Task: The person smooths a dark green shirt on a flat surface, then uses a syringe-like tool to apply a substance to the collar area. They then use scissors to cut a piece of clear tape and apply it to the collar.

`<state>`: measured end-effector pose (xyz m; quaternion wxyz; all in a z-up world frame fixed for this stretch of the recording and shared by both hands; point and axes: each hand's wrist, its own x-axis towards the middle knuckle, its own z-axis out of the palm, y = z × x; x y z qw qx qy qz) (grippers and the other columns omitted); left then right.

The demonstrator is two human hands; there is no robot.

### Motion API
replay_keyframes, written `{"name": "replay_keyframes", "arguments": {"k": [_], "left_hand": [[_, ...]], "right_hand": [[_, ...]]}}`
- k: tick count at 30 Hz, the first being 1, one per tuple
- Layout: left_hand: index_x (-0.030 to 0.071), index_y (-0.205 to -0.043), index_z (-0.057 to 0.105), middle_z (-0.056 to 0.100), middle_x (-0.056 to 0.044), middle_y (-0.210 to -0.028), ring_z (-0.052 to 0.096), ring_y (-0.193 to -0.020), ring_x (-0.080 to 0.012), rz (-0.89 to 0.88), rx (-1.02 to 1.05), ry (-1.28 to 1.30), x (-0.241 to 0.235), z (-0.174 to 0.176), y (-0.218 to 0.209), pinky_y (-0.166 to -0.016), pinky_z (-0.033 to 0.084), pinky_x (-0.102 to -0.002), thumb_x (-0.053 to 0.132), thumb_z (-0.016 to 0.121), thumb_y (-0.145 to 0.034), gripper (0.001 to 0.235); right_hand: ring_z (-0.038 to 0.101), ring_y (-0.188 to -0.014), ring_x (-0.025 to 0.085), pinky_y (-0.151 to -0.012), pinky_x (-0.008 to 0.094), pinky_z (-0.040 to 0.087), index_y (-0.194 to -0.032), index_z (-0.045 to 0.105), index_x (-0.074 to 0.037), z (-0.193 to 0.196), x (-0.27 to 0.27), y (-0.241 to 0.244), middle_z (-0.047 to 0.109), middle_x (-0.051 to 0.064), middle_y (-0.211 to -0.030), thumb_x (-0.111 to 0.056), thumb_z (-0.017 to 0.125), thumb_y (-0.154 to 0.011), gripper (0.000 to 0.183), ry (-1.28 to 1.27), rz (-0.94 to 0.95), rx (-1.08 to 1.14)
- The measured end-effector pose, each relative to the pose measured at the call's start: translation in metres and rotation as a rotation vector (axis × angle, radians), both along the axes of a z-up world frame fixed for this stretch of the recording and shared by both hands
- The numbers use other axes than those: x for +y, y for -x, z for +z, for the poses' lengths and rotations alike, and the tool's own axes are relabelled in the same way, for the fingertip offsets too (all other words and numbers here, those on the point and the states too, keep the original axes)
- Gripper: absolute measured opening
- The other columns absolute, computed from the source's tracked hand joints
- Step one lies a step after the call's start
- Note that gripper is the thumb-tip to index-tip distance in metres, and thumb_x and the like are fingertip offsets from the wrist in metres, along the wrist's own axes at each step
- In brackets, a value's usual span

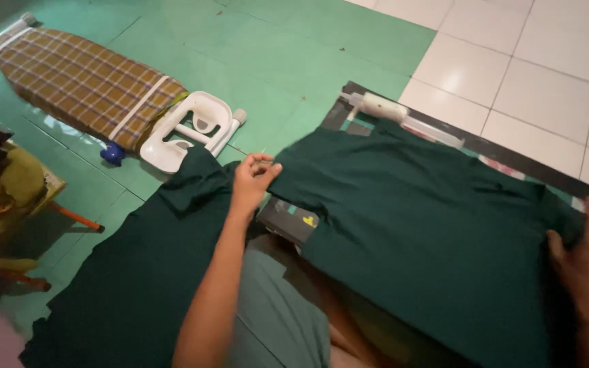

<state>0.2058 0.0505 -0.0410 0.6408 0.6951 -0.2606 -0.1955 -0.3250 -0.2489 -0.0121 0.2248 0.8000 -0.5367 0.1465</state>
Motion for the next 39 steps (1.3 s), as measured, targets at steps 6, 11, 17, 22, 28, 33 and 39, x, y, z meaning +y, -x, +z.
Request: {"name": "replay_keyframes", "arguments": {"k": [6, 11, 17, 22, 28, 33, 39], "left_hand": [[0.015, -0.111, 0.067, 0.07, -0.002, -0.101, 0.069, -0.094, -0.0102, 0.005, 0.057, -0.003, 0.015, -0.006, 0.011, -0.078, 0.052, -0.027, 0.026, 0.084, -0.079, 0.037], [0.015, -0.114, 0.07, 0.076, -0.003, -0.078, 0.068, -0.076, -0.011, 0.107, 0.028, 0.037, 0.022, -0.015, 0.029, -0.076, 0.056, -0.028, 0.02, 0.088, -0.081, 0.038], [0.011, -0.113, 0.068, 0.078, -0.01, -0.107, 0.075, -0.098, -0.0213, 0.22, -0.005, 0.144, 0.024, -0.019, 0.047, -0.092, 0.052, -0.037, 0.018, 0.082, -0.087, 0.03], [0.013, -0.105, 0.067, 0.077, -0.004, -0.088, 0.071, -0.086, -0.0129, 0.307, 0.034, 0.124, 0.023, -0.022, 0.049, -0.085, 0.051, -0.034, 0.017, 0.082, -0.085, 0.025], [0.01, -0.1, 0.066, 0.072, 0.0, -0.081, 0.064, -0.075, -0.008, 0.37, 0.21, 0.199, 0.013, -0.048, 0.051, -0.074, 0.049, -0.026, 0.012, 0.083, -0.084, 0.022], [0.012, -0.103, 0.064, 0.066, 0.004, -0.087, 0.058, -0.081, -0.0063, 0.292, 0.552, 0.296, 0.014, -0.054, 0.044, -0.08, 0.043, -0.022, 0.007, 0.079, -0.088, 0.022], [0.012, -0.11, 0.062, 0.063, -0.01, -0.114, 0.062, -0.119, -0.0345, 0.316, -0.307, 0.07, 0.019, 0.028, 0.043, -0.103, 0.046, -0.049, 0.0, 0.07, -0.087, 0.027]], "right_hand": [[0.057, -0.133, 0.038, -0.111, 0.059, 0.037, -0.136, 0.067, -0.008, 0.073, 0.071, -0.218, 0.063, 0.02, -0.144, -0.021, 0.075, -0.089, 0.049, -0.414, 0.702, -0.289], [0.068, -0.106, 0.041, -0.091, 0.052, 0.053, -0.106, 0.078, -0.015, 0.027, 0.055, -0.383, 0.071, 0.018, -0.11, -0.02, 0.078, -0.089, 0.018, -0.397, 1.129, -0.373], [0.027, -0.159, 0.035, -0.116, 0.081, 0.002, -0.112, 0.082, -0.035, 0.009, 0.057, -0.496, 0.054, 0.0, -0.158, -0.071, 0.056, -0.089, 0.05, -0.69, 0.621, 0.357], [0.047, -0.146, 0.034, -0.111, 0.087, 0.0, -0.095, 0.082, -0.036, -0.008, 0.041, -0.505, 0.071, -0.008, -0.132, -0.059, 0.071, -0.086, 0.027, -0.791, 0.731, 0.096], [0.058, -0.132, 0.029, -0.109, 0.087, 0.013, -0.086, 0.078, -0.029, -0.024, 0.042, -0.492, 0.074, -0.004, -0.121, -0.053, 0.072, -0.094, 0.027, -0.633, 0.791, -0.166], [0.06, -0.124, 0.023, -0.111, 0.079, 0.021, -0.09, 0.075, -0.029, -0.027, 0.044, -0.483, 0.071, -0.007, -0.121, -0.048, 0.073, -0.095, 0.019, -0.469, 0.789, -0.19], [0.061, -0.132, 0.028, -0.112, 0.064, 0.04, -0.117, 0.073, -0.023, 0.031, 0.095, -0.398, 0.071, 0.005, -0.128, -0.041, 0.061, -0.104, 0.025, -0.363, 0.932, -0.123]]}}
